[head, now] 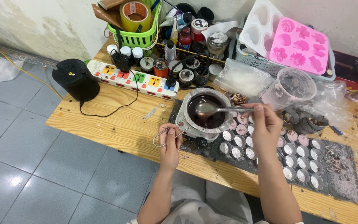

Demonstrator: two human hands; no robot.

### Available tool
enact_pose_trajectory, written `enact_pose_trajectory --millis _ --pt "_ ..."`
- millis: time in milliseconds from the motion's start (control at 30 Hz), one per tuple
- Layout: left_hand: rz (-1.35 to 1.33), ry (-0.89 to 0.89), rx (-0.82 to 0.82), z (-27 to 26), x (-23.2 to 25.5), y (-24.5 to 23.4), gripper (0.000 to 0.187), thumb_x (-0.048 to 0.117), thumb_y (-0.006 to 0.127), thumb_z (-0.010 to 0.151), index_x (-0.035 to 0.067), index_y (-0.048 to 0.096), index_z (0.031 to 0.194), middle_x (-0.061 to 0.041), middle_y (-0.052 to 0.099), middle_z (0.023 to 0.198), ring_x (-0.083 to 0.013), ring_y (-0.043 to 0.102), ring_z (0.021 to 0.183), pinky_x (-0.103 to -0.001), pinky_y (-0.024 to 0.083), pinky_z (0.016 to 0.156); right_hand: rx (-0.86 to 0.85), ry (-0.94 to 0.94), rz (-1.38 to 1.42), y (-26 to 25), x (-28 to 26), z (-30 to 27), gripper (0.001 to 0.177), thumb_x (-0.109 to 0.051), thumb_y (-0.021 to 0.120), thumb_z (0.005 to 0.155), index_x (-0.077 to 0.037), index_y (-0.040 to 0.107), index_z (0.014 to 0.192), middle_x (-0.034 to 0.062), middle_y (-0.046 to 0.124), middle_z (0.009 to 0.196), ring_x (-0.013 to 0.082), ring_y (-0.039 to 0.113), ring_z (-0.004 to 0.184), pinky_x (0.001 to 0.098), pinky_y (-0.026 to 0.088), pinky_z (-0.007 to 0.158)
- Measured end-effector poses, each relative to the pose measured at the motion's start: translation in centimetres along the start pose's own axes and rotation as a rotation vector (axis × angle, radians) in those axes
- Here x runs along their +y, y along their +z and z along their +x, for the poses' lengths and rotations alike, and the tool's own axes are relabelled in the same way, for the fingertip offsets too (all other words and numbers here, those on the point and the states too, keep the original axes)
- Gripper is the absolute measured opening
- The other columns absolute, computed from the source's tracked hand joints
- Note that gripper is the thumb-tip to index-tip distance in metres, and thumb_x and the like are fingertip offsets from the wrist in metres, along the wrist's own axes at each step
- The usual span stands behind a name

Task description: Pouring melted wax into small candle molds using a spoon.

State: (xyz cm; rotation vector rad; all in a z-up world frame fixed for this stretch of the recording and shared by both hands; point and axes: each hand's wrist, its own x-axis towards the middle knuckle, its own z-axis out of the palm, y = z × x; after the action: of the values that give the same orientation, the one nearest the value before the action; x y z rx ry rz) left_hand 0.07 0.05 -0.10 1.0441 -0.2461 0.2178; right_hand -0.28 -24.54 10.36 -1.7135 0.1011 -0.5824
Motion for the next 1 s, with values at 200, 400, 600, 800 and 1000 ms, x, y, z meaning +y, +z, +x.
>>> enact_pose_trajectory --millis 200,400,600,800,1000 --pt "-0.009 -0.005 -0.009 0.0 0.1 0.0 0.013 0.016 0.039 0.113 0.007 0.049 0.113 0.000 0.046 0.078 -0.0064 0.039 0.064 -0.023 0.036 0.057 -0.179 -0.685 -0.635 0.1 -5.6 0.5 0.017 -0.011 0.059 0.108 -0.005 0.076 0.109 0.0076 0.073 0.094 0.0208 0.056 0.092 0.0342 0.043 0.086" --pt "-0.016 0.008 -0.011 0.0 -0.2 -0.1 0.013 0.016 0.039 0.113 0.007 0.049 0.113 0.000 0.046 0.079 -0.0066 0.039 0.064 -0.023 0.035 0.057 -0.225 -0.527 -0.494 0.1 -2.6 -0.5 0.017 -0.007 0.058 0.105 -0.004 0.075 0.105 0.0052 0.070 0.082 0.0196 0.057 0.086 0.0330 0.045 0.081" --pt "-0.018 0.003 -0.009 0.0 -0.7 -0.4 0.014 0.016 0.039 0.113 0.007 0.050 0.113 0.000 0.046 0.079 -0.0062 0.039 0.063 -0.023 0.034 0.055 -0.127 -0.078 -0.147 0.5 0.9 -1.1 0.028 -0.014 0.054 0.109 -0.001 0.077 0.102 0.0039 0.065 0.077 0.0080 0.050 0.070 0.0251 0.038 0.064" --pt "-0.022 0.005 -0.008 0.0 -0.7 -0.4 0.013 0.016 0.039 0.113 0.007 0.049 0.113 0.000 0.046 0.079 -0.0060 0.039 0.063 -0.023 0.034 0.055 -0.043 0.087 0.118 0.2 2.4 -0.7 0.031 -0.018 0.053 0.110 0.002 0.075 0.100 0.0024 0.067 0.076 0.0047 0.055 0.068 0.0218 0.041 0.064" --pt "-0.018 -0.006 0.000 0.0 -0.4 -0.3 0.014 0.016 0.039 0.113 0.006 0.050 0.114 0.000 0.047 0.080 -0.0063 0.039 0.064 -0.023 0.034 0.056 -0.041 0.057 0.107 0.0 1.6 -0.6 0.032 -0.019 0.053 0.111 0.003 0.074 0.101 0.0037 0.068 0.077 0.0054 0.054 0.069 0.0226 0.039 0.065"
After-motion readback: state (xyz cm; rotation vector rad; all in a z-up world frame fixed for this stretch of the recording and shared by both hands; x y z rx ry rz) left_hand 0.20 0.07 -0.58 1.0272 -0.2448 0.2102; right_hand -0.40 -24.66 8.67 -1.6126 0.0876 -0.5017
